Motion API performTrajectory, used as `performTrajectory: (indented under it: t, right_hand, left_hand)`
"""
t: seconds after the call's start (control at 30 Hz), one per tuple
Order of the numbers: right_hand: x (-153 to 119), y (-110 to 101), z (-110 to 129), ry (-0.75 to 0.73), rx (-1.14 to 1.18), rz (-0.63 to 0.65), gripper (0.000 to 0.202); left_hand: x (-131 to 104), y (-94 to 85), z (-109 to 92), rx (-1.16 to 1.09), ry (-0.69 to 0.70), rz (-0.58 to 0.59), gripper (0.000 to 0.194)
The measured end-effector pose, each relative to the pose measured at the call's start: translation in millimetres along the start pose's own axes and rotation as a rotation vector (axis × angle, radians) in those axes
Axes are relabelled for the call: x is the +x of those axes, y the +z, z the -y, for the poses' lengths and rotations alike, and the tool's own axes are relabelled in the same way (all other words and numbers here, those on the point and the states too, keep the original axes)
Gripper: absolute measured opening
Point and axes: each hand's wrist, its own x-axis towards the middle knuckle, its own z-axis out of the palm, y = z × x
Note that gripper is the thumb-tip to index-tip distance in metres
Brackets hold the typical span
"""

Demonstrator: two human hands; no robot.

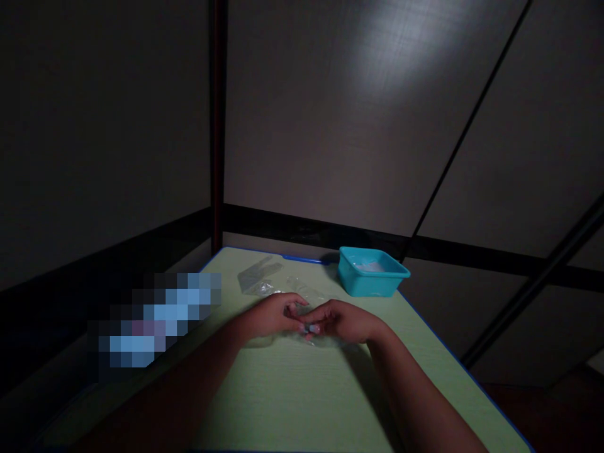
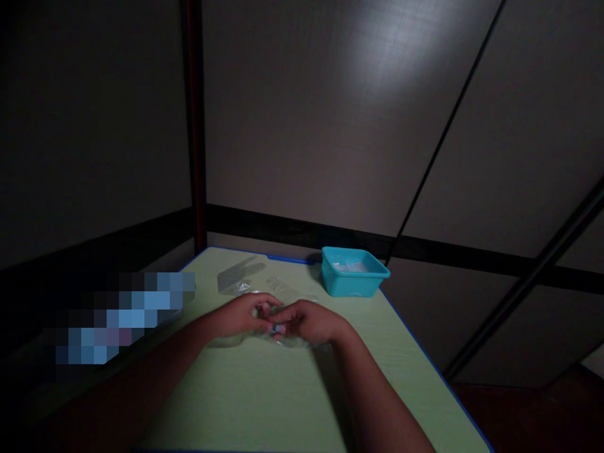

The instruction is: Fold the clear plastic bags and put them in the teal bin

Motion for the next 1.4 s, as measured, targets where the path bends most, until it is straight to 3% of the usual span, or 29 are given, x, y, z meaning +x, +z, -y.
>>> performTrajectory:
  t: [0.3, 0.47, 0.6, 0.67, 0.83, 0.93, 1.1, 1.27, 1.33, 1.4]
  right_hand:
    - [4.0, 7.8, -7.6, 0.049, 0.247, 0.021, 0.037]
    - [4.9, 6.4, -6.5, 0.075, 0.314, -0.077, 0.048]
    - [4.7, 2.2, -10.8, 0.201, 0.189, -0.24, 0.044]
    - [4.6, 0.5, -14.4, 0.284, 0.076, -0.26, 0.037]
    - [4.7, 0.5, -16.4, 0.432, -0.074, -0.083, 0.019]
    - [4.7, 1.8, -15.2, 0.467, -0.072, -0.02, 0.016]
    - [5.2, -0.4, -17.0, 0.476, -0.197, -0.181, 0.021]
    - [6.9, -3.9, -15.3, 0.509, -0.667, -0.402, 0.017]
    - [7.5, -3.7, -15.3, 0.539, -0.76, -0.409, 0.023]
    - [7.4, -2.8, -16.0, 0.567, -0.792, -0.338, 0.028]
  left_hand:
    - [0.7, 2.3, 2.4, 0.074, 0.01, 0.018, 0.027]
    - [0.6, 2.2, 1.2, 0.21, 0.009, -0.034, 0.017]
    - [0.4, 0.8, 0.9, 0.253, 0.017, -0.069, 0.025]
    - [0.2, 0.7, 0.2, 0.245, 0.023, -0.084, 0.028]
    - [0.0, 5.4, -2.8, 0.274, 0.067, -0.112, 0.025]
    - [-1.8, 8.4, -6.8, 0.419, 0.13, -0.169, 0.033]
    - [-8.2, 3.5, -17.3, 0.711, 0.217, -0.269, 0.045]
    - [-13.8, -0.3, -15.0, 0.809, 0.152, -0.133, 0.071]
    - [-15.3, 0.8, -9.2, 0.832, 0.08, -0.038, 0.085]
    - [-16.3, 2.0, -3.4, 0.829, -0.015, 0.055, 0.097]
